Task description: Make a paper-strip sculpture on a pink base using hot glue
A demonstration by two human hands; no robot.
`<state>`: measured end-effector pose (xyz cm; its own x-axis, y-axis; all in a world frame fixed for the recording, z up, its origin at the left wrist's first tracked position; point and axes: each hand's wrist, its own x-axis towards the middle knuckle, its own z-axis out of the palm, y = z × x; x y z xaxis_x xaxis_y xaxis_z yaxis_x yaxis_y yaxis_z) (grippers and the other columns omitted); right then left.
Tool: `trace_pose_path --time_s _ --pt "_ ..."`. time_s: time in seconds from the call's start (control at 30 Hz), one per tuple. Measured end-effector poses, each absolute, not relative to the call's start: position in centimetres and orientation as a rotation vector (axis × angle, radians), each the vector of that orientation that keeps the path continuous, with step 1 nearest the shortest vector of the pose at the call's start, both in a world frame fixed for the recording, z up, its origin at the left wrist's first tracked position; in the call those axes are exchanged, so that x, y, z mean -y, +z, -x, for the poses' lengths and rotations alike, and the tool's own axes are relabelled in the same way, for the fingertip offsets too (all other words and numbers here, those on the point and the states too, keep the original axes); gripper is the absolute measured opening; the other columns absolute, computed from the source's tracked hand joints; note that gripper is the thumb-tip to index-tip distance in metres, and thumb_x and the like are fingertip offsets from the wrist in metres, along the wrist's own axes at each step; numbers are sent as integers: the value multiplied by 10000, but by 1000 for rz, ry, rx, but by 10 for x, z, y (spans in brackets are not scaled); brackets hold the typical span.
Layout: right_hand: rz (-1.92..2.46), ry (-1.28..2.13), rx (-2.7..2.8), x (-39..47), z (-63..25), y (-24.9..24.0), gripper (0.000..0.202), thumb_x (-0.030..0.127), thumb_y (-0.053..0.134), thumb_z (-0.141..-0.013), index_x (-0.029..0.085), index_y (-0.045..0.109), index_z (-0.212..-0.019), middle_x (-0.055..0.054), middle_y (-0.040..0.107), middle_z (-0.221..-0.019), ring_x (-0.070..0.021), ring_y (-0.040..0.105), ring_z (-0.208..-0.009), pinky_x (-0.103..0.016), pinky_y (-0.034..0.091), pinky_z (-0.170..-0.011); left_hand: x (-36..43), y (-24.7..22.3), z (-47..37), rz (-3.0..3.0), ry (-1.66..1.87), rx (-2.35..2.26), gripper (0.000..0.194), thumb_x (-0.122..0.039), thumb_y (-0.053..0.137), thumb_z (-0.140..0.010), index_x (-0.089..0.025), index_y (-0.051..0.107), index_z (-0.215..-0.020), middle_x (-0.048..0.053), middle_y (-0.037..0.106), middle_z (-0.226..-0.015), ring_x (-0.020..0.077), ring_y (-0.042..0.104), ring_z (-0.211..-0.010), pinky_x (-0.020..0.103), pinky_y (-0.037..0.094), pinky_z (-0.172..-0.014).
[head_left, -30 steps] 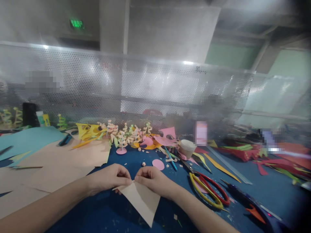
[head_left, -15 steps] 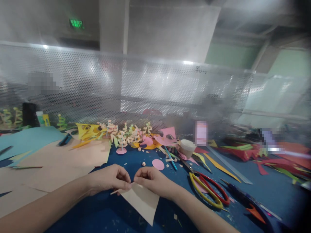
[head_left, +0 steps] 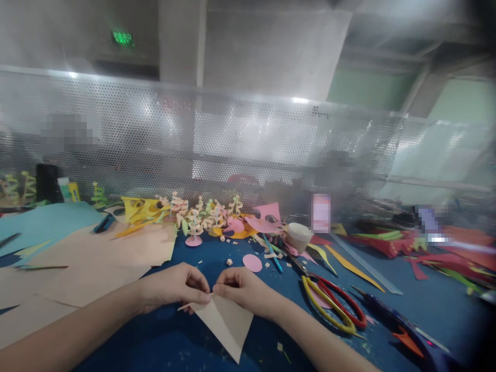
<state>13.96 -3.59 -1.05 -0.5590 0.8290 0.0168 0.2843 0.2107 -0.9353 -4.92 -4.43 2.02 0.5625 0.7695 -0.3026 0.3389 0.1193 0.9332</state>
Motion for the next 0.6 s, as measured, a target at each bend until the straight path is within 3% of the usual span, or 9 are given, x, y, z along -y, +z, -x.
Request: trace_pose_path --time_s 0.43,0.6 --pt "1041 1362 1911 34 -140 -10 361 499 602 -651 138 582 -651 46 460 -529 -67 368 -465 -191 272 -444 46 26 49 -1530 365 -1019 154 -284 616 -614 -132 611 -636 -43 518 -470 79 427 -440 185 287 -448" --pt "1070 1363 1840 38 -143 -3 596 578 275 -815 128 648 -696 -17 572 -610 -111 474 -546 -222 337 -518 42 26 49 -1546 391 -1017 157 -287 620 -612 -133 591 -616 -51 500 -466 79 423 -447 183 294 -448"
